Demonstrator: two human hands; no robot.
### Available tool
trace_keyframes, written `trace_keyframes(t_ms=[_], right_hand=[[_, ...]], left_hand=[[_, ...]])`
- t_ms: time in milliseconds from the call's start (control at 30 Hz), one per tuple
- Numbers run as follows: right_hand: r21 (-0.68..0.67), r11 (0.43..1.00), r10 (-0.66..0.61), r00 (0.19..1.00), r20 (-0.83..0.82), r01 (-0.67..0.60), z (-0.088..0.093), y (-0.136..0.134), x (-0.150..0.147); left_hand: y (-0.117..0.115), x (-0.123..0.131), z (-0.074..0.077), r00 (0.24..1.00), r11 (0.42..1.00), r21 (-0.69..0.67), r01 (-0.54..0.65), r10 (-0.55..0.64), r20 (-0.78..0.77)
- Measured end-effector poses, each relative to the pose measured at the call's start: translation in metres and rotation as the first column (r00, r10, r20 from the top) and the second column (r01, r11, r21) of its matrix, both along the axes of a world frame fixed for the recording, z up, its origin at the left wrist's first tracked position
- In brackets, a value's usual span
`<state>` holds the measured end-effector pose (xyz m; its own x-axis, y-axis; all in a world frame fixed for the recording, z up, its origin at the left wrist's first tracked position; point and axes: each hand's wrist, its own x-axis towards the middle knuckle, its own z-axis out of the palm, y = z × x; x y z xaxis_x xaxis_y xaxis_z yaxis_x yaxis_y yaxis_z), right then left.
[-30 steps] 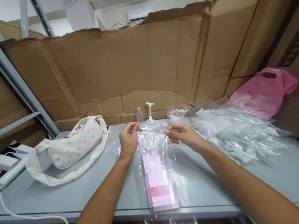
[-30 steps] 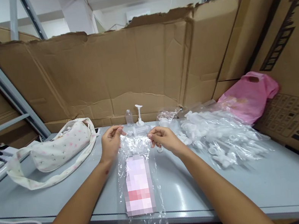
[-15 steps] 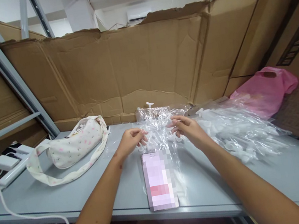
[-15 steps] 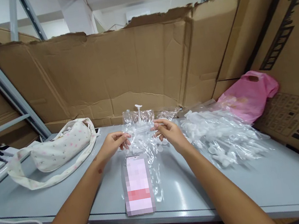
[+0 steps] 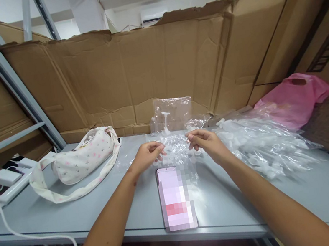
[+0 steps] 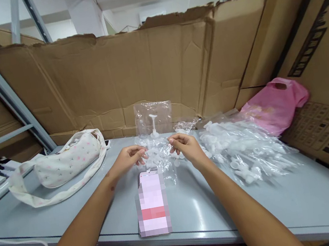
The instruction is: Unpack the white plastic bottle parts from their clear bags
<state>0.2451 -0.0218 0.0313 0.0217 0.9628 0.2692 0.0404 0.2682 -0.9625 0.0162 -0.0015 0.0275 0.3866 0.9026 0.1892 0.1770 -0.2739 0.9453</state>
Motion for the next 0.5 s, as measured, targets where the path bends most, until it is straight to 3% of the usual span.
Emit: trace_keyframes(t_ms=[100,267,367,500], right_hand=[[-0.056,0.998,0.044,0.999,0.020,-0.043,0.0007,-0.0023,-0.0017],[-0.148,0.960,0.266,0.942,0.204,-0.239,-0.0026,-0.0052,-0.0068],[-0.112,0.974,0.213,0.961,0.179,-0.195,-0.0022,-0.0051,-0.0078],[-0.091,0.991,0.104,0.988,0.118,-0.093,0.0016,-0.0055,-0.0075]], left_hand=[[0.0001,0.0015,-0.0008,0.998,0.999,0.018,-0.050,0.050,0.025],[0.0037,0.0015,0.0004,0.976,0.984,0.052,-0.168,0.159,0.149],[0.0039,0.0016,-0.0011,0.981,0.990,0.008,-0.140,0.137,0.138],[0.0038,0.0033,-0.0065,0.997,0.999,-0.035,-0.005,0.008,0.077]])
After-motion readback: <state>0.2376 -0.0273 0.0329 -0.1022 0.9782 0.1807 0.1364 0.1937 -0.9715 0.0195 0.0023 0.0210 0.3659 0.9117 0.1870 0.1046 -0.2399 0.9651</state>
